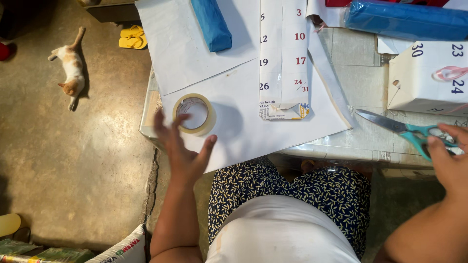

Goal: The person tapes a long white paper strip with printed numbers, folds its ends, and wraps it around a blue cylindrical object. They use scissors to cut tape and a pink ribbon to tie the bundle. The process is shown from start to finish on a table.

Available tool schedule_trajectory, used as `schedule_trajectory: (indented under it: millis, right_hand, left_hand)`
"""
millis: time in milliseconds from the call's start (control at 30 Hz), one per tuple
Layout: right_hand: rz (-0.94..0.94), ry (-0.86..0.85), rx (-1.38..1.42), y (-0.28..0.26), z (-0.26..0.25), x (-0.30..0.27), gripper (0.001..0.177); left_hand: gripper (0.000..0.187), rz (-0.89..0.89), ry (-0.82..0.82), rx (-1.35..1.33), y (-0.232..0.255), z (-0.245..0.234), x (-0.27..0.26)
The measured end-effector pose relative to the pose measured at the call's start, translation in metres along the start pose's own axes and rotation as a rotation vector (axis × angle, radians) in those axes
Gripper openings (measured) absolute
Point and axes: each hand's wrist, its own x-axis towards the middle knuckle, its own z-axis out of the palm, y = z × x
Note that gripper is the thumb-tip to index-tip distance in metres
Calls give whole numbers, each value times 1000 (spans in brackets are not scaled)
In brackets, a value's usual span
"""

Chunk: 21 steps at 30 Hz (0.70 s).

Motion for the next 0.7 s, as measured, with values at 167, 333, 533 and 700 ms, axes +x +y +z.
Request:
schedule_trajectory:
  millis: [167,333,533,700]
  right_hand:
    - [-284,-139,360,-127,26,16,22]
    - [-419,-419,532,-218,66,32,42]
    - [-167,-644,554,-252,91,41,35]
    - [-71,-568,344,-248,105,39,14]
  left_hand:
    - [53,114,-318,-191,37,35,7]
    - [49,201,-465,-139,66,59,24]
    - [43,279,-488,0,78,64,30]
    - [34,298,-435,41,73,73,33]
